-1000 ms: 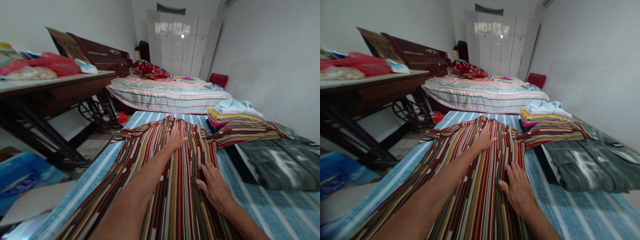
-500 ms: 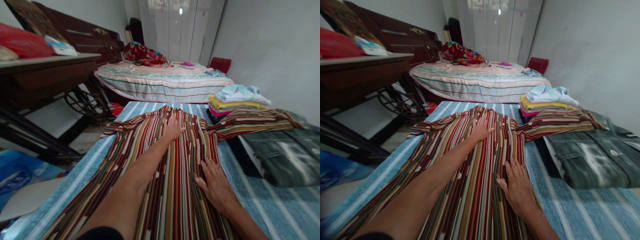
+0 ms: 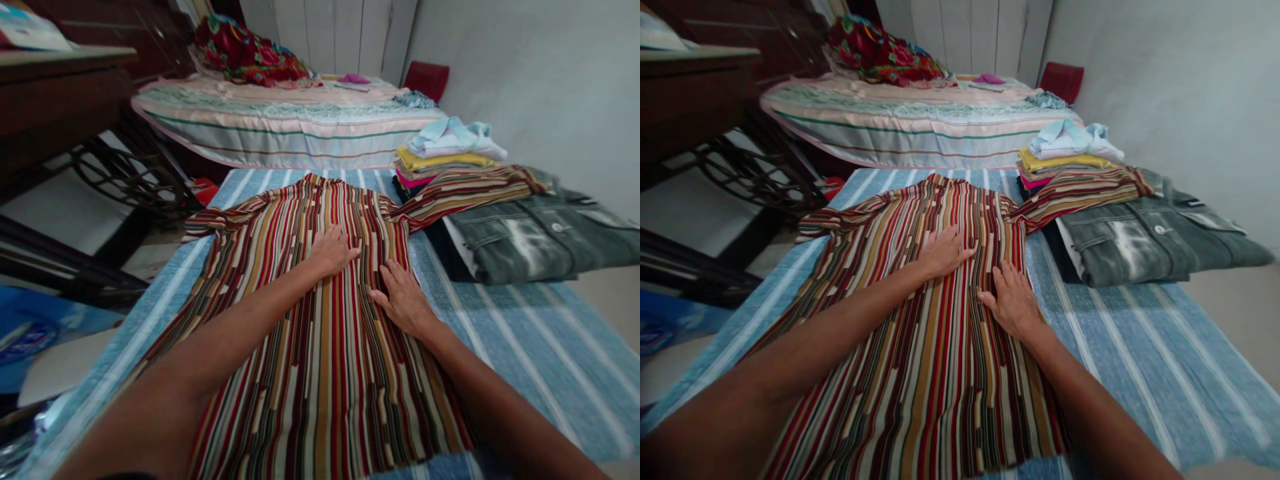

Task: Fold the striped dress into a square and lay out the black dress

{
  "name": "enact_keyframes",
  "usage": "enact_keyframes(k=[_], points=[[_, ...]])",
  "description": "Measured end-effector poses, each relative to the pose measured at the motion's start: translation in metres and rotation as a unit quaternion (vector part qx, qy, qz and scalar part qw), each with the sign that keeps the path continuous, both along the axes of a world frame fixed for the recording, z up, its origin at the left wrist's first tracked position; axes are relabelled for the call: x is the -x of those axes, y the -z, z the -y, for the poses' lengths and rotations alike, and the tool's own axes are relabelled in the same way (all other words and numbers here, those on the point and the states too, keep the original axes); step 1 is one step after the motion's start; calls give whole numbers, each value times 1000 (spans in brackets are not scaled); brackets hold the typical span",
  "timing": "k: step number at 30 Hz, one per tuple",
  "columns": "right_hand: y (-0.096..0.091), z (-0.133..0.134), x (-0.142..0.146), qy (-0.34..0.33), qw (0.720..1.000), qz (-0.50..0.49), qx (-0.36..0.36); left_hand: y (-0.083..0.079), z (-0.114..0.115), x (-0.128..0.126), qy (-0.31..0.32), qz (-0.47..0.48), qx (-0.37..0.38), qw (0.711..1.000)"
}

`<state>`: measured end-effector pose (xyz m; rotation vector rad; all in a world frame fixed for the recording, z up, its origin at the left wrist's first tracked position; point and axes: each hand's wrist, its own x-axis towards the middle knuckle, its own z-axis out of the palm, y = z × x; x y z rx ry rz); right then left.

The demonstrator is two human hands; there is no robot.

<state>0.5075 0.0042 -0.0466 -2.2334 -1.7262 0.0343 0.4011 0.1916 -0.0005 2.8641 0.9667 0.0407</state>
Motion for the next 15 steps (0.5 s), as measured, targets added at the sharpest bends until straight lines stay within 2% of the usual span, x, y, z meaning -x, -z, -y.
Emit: enact_keyframes(k=[4,8,11,15], points=[[-14,32,7,0,1000,23,-12,-3,70,47,40,-27,16,999],[-18,89,12,31,998,47,-5,-4,124,85,83,-17,32,996],[-13,132,10,103,992,69,3,-3,150,99,112,-14,49,992],[-11,170,11,173,982,75,30,4,167,104,127,-17,62,990]])
